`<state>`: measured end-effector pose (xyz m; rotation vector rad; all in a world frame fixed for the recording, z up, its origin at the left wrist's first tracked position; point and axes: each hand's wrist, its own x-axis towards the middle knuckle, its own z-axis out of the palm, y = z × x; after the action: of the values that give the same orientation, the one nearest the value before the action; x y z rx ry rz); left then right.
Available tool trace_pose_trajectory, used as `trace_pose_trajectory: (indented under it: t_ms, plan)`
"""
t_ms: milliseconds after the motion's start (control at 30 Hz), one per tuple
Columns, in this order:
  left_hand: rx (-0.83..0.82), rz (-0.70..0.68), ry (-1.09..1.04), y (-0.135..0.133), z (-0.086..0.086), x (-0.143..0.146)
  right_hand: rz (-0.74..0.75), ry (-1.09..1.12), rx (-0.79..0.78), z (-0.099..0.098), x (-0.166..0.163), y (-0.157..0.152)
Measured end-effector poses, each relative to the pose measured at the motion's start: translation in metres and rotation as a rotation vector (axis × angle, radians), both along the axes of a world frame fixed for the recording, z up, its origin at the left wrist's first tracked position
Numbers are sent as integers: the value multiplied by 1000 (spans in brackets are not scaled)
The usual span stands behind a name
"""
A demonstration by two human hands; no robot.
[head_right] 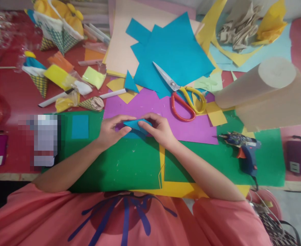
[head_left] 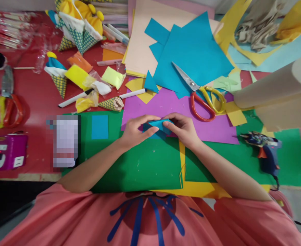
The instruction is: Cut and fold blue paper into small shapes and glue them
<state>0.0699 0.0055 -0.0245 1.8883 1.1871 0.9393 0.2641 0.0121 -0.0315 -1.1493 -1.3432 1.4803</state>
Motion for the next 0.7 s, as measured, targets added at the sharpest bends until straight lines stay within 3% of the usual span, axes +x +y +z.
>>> trace_pose_trajectory:
  t_ms: [267,700]
  plan:
    - [91,96,63,2,-5,4,-65,39,29,-1,0,-1]
    - [48,84,22,0,-10,3,-137,6,36,-3,1,-1]
